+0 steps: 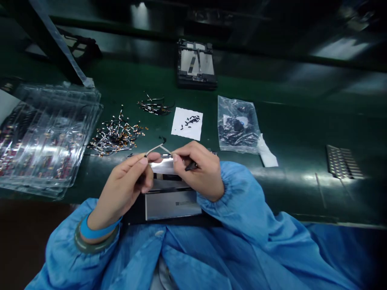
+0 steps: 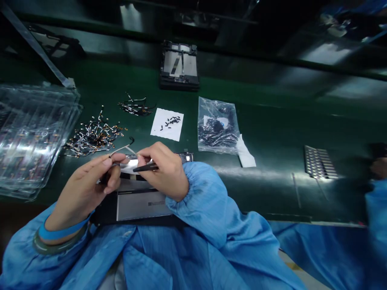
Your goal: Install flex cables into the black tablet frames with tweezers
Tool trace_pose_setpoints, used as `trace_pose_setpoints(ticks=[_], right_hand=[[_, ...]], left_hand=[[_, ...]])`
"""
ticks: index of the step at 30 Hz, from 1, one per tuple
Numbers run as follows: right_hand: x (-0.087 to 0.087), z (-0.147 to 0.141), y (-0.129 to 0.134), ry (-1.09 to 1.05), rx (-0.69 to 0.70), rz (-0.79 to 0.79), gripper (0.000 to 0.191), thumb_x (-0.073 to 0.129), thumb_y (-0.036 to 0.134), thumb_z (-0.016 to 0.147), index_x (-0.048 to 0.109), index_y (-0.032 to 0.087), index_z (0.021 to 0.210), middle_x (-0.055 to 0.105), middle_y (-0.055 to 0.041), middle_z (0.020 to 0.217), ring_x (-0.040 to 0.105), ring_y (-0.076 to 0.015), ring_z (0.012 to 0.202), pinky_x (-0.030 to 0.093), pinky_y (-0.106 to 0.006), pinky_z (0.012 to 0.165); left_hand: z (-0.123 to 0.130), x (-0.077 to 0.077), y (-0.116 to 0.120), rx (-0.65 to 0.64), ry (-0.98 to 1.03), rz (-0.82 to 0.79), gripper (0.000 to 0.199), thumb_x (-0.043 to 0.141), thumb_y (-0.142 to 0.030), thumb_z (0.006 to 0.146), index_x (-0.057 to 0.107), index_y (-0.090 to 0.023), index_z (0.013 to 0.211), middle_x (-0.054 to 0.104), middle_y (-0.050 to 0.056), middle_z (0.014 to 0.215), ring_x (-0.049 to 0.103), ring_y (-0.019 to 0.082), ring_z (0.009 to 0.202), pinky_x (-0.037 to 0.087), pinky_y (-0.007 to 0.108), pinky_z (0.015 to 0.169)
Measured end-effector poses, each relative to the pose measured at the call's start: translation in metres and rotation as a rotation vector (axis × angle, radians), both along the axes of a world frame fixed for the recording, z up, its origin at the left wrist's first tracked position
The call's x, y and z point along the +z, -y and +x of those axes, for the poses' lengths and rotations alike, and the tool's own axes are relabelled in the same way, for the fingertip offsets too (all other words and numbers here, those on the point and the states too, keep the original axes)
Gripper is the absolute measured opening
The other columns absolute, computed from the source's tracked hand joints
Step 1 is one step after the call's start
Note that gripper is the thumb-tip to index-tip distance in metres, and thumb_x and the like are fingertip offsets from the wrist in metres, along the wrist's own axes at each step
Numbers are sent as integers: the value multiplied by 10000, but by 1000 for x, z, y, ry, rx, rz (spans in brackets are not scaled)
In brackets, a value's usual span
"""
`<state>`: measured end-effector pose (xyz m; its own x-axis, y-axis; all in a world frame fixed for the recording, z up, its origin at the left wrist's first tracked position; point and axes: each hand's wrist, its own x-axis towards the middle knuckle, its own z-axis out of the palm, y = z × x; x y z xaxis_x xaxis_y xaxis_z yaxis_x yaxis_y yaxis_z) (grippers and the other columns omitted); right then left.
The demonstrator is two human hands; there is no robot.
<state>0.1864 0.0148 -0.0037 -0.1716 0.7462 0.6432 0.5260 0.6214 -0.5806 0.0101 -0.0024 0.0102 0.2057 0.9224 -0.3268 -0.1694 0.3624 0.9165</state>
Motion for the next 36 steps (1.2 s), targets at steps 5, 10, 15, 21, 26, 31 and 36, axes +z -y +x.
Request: trace_pose_setpoints(ticks=[5, 10, 15, 21, 26, 31, 36], right_hand=[[-1, -2, 0, 82, 55, 126, 108, 595, 117, 885, 692, 112, 930, 734, -69, 843, 683, -113, 765, 537, -192, 685], [-6, -6, 1, 246, 88, 217, 152, 569, 116, 906, 704, 65, 953, 748, -99, 870, 699, -155, 757, 551, -240, 705], [-4, -7, 3, 294, 73, 148, 189, 521, 135, 938, 706, 95, 939, 732, -71, 838, 680, -129, 721, 533, -217, 686], [-5, -9, 2, 319, 65, 66, 242, 472, 194, 968, 697, 116, 927, 713, -60, 834, 663, -110, 720, 519, -201, 669], [-8, -4, -1, 157, 104, 52, 198, 510, 201, 951, 688, 121, 918, 712, -48, 847, 665, -98, 785, 518, -173, 689], [-7, -3, 2, 234, 115, 51, 185, 542, 206, 943, 706, 122, 962, 720, -62, 866, 674, -107, 791, 515, -181, 717], [-6, -7, 5, 293, 91, 120, 188, 504, 159, 948, 678, 113, 895, 697, -65, 811, 665, -123, 740, 516, -212, 690]], left_hand=[[5, -8, 3, -27, -545, 431, 236, 482, -295, 933, 686, -177, 947, 584, -1, 655, 569, 140, 662, 460, 260, 647], [11, -11, 4, -45, -797, 782, 226, 432, -178, 949, 655, -162, 984, 670, 38, 909, 621, 145, 869, 477, 247, 785], [13, -13, 6, -41, -947, 871, 210, 438, -163, 956, 639, -144, 898, 616, 26, 775, 582, 141, 727, 447, 244, 657], [14, -13, 6, -13, -899, 878, 197, 462, -123, 940, 646, -152, 877, 604, 13, 756, 565, 123, 708, 439, 222, 651], [11, -12, 6, -37, -847, 826, 202, 472, -134, 932, 671, -164, 915, 630, 5, 772, 581, 121, 716, 450, 217, 653], [11, -13, 6, -28, -846, 820, 234, 449, -150, 945, 683, -169, 944, 640, 15, 791, 593, 134, 746, 460, 232, 691], [14, -15, 8, -16, -902, 837, 234, 448, -176, 955, 676, -174, 1008, 620, 22, 781, 571, 141, 731, 451, 243, 671]])
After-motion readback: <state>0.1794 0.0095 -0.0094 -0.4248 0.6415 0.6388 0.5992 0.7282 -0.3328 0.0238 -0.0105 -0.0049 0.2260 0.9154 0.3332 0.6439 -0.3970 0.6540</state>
